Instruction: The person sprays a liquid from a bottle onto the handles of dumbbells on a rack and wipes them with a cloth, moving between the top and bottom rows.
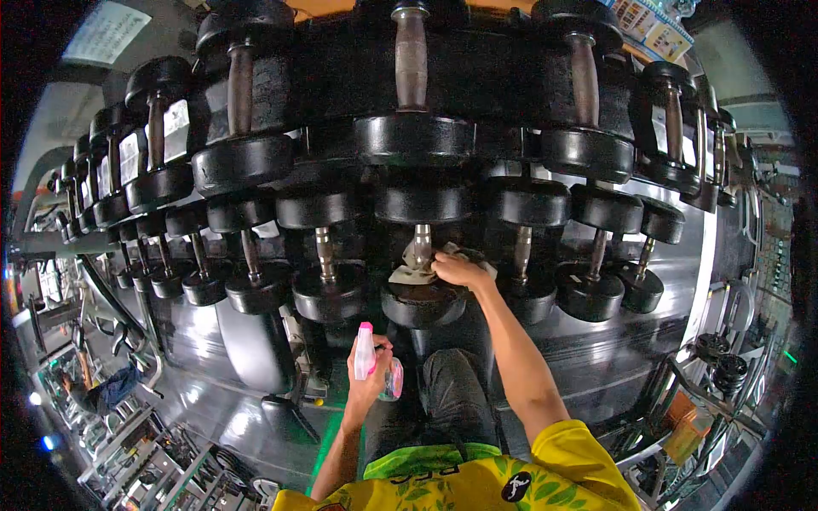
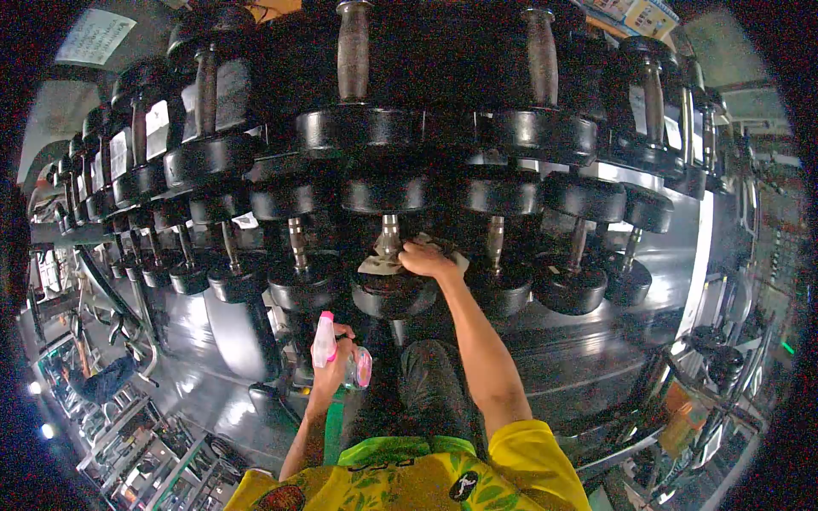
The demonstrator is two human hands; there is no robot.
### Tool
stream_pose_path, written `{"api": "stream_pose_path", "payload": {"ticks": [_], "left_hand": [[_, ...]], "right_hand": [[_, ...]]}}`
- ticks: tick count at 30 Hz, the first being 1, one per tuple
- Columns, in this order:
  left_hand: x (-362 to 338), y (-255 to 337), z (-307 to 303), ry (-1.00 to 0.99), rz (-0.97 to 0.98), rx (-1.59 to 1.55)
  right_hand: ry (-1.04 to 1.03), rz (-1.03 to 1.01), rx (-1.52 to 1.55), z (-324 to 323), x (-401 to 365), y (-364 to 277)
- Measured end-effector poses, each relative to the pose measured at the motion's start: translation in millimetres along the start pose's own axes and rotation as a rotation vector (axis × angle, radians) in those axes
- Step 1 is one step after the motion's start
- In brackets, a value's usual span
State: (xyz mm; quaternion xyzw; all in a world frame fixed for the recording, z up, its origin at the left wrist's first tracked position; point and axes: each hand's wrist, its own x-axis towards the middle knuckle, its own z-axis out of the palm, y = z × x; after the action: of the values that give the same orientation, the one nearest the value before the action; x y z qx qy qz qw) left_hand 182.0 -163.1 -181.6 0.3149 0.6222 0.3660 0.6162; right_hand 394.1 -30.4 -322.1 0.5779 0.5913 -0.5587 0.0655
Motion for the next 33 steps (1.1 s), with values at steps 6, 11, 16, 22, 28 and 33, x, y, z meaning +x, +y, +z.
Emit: {"api": "stream_pose_path", "payload": {"ticks": [6,11,16,22,28,33], "left_hand": [[2,-9,6,-0.017,0.009,0.040],[-1,9,15,-0.004,-0.038,-0.079],[-1,8,9,-0.026,-0.006,0.029],[-6,-1,5,-0.040,0.000,0.008],[-13,1,9,-0.007,-0.065,-0.128],[-21,-4,9,0.020,0.017,-0.099]], "right_hand": [[-0.114,-0.048,-0.062,-11,-13,-6],[0.036,-0.135,-0.125,-7,-22,8],[0.110,-0.104,-0.089,-8,-40,10],[0.090,-0.153,-0.073,-28,-71,6],[-0.121,-0.327,0.033,-60,-79,14],[0.257,-0.072,0.014,-68,-61,15]]}}
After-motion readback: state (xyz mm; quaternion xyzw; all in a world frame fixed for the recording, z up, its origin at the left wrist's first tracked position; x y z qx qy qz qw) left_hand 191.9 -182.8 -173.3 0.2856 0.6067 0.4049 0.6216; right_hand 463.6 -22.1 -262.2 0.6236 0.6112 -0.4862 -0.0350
